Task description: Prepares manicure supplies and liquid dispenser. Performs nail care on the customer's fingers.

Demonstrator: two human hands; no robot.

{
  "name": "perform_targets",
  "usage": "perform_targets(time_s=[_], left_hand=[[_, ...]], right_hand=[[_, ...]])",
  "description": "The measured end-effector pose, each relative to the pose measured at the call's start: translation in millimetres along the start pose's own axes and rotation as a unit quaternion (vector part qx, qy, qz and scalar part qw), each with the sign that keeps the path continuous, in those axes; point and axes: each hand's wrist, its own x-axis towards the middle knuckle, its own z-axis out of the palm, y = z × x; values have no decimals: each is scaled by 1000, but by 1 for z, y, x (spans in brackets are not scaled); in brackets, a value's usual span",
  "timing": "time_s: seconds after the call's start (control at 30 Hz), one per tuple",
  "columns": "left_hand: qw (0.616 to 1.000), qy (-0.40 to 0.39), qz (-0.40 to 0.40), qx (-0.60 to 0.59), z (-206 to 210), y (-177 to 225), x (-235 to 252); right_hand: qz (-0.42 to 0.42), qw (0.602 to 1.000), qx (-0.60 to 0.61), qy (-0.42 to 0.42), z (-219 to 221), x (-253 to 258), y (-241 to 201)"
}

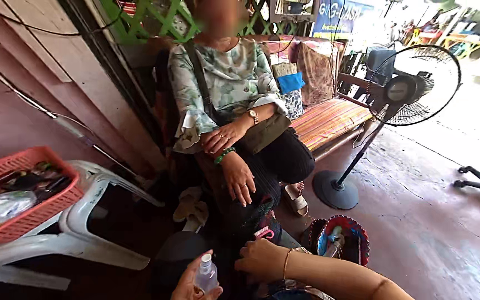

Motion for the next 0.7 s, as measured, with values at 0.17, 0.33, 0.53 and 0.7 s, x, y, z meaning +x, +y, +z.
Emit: perform_targets(time_s=[0.17, 0.33, 0.53, 0.7], left_hand=[[996, 26, 82, -8, 2, 4, 3], [999, -26, 46, -7, 42, 15, 6], [978, -41, -93, -181, 68, 13, 5], [918, -76, -145, -360, 83, 24, -1]], right_hand=[[-58, 974, 118, 182, -33, -16, 10], [-152, 829, 457, 284, -50, -16, -13], [-71, 782, 550, 283, -43, -15, -11], [-44, 785, 558, 266, -48, -26, -8]])
